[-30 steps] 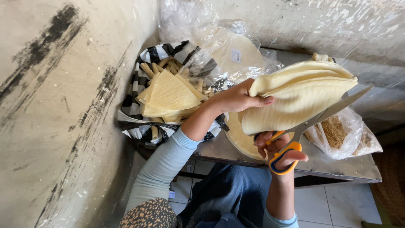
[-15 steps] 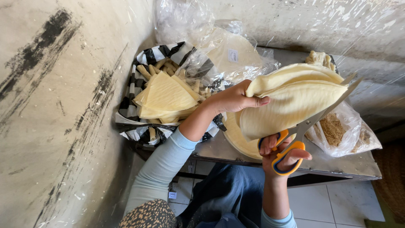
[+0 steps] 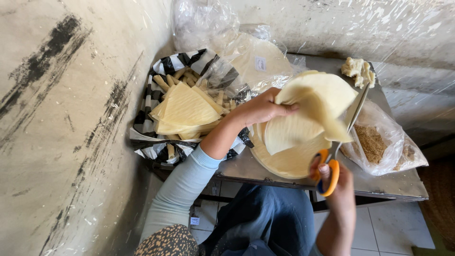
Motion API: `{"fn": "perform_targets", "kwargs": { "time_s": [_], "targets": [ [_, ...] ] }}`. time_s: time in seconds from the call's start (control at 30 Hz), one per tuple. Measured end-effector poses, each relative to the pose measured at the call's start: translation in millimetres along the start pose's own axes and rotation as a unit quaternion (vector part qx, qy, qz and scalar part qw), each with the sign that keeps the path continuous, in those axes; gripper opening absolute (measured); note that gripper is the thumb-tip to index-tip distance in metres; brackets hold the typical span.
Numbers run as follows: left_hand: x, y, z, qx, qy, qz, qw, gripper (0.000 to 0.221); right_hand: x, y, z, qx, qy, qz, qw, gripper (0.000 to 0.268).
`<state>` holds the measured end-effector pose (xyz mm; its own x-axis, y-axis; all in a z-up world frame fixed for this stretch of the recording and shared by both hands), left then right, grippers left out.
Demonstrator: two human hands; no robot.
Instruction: The person cuts circular pastry sheets using scissors, folds the resulting pieces into triangles, and places them into a lined basket.
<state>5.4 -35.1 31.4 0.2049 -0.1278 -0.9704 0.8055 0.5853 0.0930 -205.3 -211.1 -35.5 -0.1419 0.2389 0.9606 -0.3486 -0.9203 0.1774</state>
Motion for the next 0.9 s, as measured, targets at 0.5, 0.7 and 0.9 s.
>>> {"fn": "perform_targets", "kwargs": {
  "time_s": [0.5,0.7,0.9],
  "targets": [
    [8.5,12.0,2.6,-0.030,0.024,-0.033,0.999,0.033,52.7,60.1,13.0,0.014,-0.004,-0.530,0.848,0.045],
    [12.9,7.4,5.2,-0.040,0.045,-0.087,0.994,0.027,74.2,31.2,9.6,-0.104,0.273,-0.433,0.853,0.058],
    [9.9,6.1,1.9,-0.063,0.081,-0.155,0.983,0.024,102.5,-26.6,18.6,-0.099,0.405,-0.385,0.824,0.075]
  ]
}}
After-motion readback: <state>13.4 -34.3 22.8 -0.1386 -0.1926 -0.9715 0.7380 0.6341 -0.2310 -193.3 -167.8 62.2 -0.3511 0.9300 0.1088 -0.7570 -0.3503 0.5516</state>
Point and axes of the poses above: each hand's wrist, its own z-axis towards the middle knuckle, its own y-axis out of the back of the hand, x = y × z, the point moved 4 cm from there along z, towards the middle knuckle, and after that the axes turned 1 degree about x, right-handed, at the moved point
